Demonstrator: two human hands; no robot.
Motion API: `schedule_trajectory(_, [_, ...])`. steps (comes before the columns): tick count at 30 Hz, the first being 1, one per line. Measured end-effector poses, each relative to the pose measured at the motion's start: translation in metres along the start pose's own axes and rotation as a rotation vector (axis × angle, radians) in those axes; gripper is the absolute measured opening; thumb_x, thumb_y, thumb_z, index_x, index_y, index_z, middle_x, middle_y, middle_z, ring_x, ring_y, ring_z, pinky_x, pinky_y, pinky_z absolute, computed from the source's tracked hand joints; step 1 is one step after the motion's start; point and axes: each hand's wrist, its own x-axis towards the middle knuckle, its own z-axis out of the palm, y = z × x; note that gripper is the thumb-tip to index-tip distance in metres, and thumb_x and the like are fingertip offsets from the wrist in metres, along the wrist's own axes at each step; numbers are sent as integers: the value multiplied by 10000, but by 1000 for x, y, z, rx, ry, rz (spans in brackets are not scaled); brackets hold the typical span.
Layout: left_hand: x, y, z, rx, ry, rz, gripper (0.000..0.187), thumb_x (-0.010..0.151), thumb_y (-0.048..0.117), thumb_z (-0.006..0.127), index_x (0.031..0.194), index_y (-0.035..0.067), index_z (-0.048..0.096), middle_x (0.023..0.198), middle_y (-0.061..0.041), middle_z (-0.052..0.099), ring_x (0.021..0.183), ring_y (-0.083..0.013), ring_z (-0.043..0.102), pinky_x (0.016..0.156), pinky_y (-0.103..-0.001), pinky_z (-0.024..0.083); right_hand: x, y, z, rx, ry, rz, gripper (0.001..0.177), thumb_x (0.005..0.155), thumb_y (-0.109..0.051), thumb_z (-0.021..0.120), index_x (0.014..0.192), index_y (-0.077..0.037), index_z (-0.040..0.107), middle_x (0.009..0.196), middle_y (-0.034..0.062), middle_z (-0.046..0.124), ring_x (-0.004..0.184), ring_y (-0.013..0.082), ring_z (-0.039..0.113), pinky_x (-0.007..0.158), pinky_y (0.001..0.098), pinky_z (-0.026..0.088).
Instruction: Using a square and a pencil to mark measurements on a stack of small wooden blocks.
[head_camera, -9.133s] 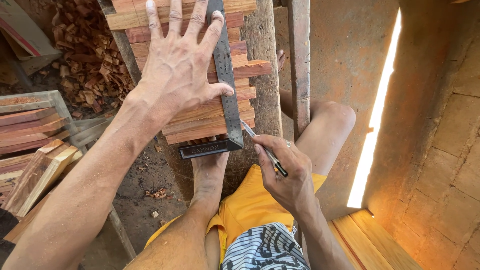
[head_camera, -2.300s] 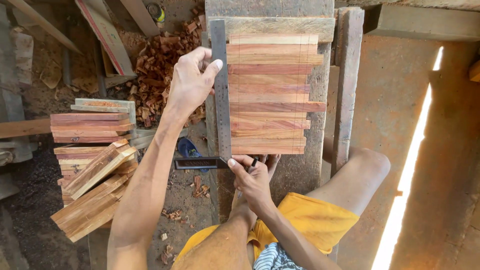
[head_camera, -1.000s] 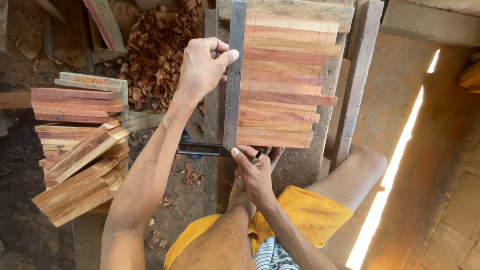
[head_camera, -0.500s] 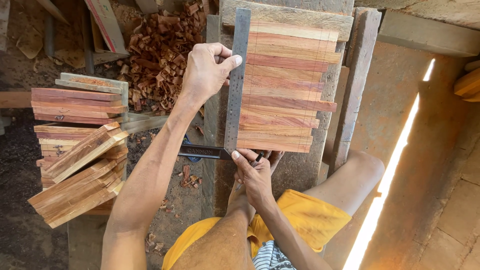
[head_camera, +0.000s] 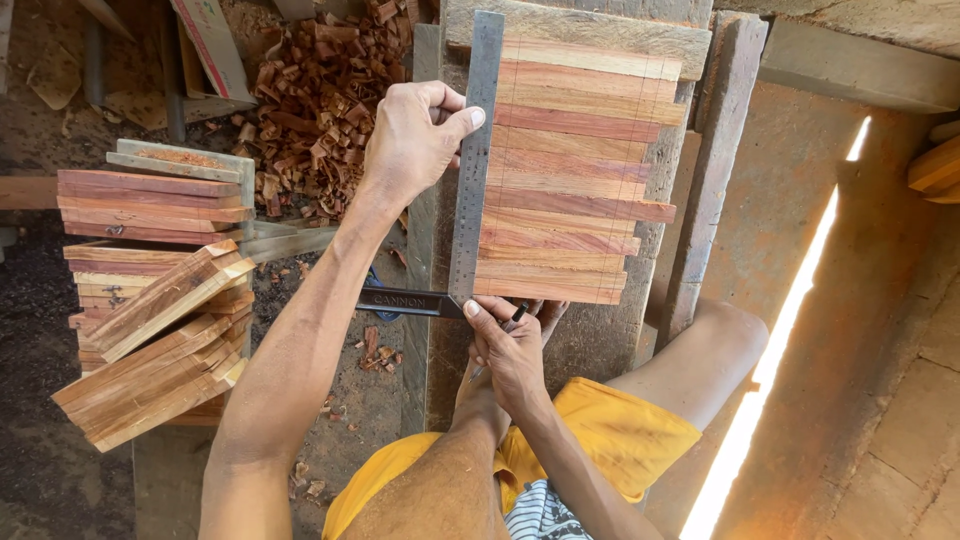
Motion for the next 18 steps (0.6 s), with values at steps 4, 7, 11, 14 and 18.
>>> schedule_trajectory(4, [2, -11, 2, 84, 12, 49, 134, 950, 144, 744, 929, 12, 748, 703, -43, 732, 513, -69, 656, 438, -209, 547, 1, 7, -3, 14, -9, -4, 183, 979, -116, 710, 1085, 34, 724, 664, -47, 538, 465, 33, 364, 452, 231, 346])
schedule_trajectory(7, [3, -19, 3, 47, 39, 133, 124, 950, 123, 758, 920, 4, 742, 692, -37, 720, 512, -60, 662, 434, -198, 545, 0, 4, -3, 17, -24, -21, 191, 984, -108, 705, 1107, 36, 728, 660, -35, 547, 470, 36, 368, 459, 232, 348])
schedule_trajectory(11, [2, -15, 5, 29, 54, 133, 138, 947, 121, 764, 894, -2, 730, 663, -32, 713, 507, -56, 661, 435, -195, 541, -1, 3, -2, 11, -20, -14, 198, 980, -114, 707, 1116, 28, 735, 640, -39, 534, 459, 31, 362, 454, 227, 356])
schedule_trajectory(14, [4, -18, 6, 32, 61, 142, 128, 944, 124, 763, 888, 12, 732, 658, -24, 710, 492, -53, 660, 425, -193, 543, -1, 1, -1, -18, -5, 0, 207, 970, -122, 709, 1113, 26, 730, 650, -30, 560, 459, 38, 378, 451, 229, 369])
schedule_trajectory(18, [4, -20, 6, 48, 62, 166, 131, 954, 123, 759, 895, 11, 725, 656, -30, 709, 499, -51, 663, 427, -190, 541, 0, 3, -2, -16, -12, -11, 226, 970, -134, 718, 1126, 29, 735, 651, -24, 569, 471, 36, 388, 457, 226, 380])
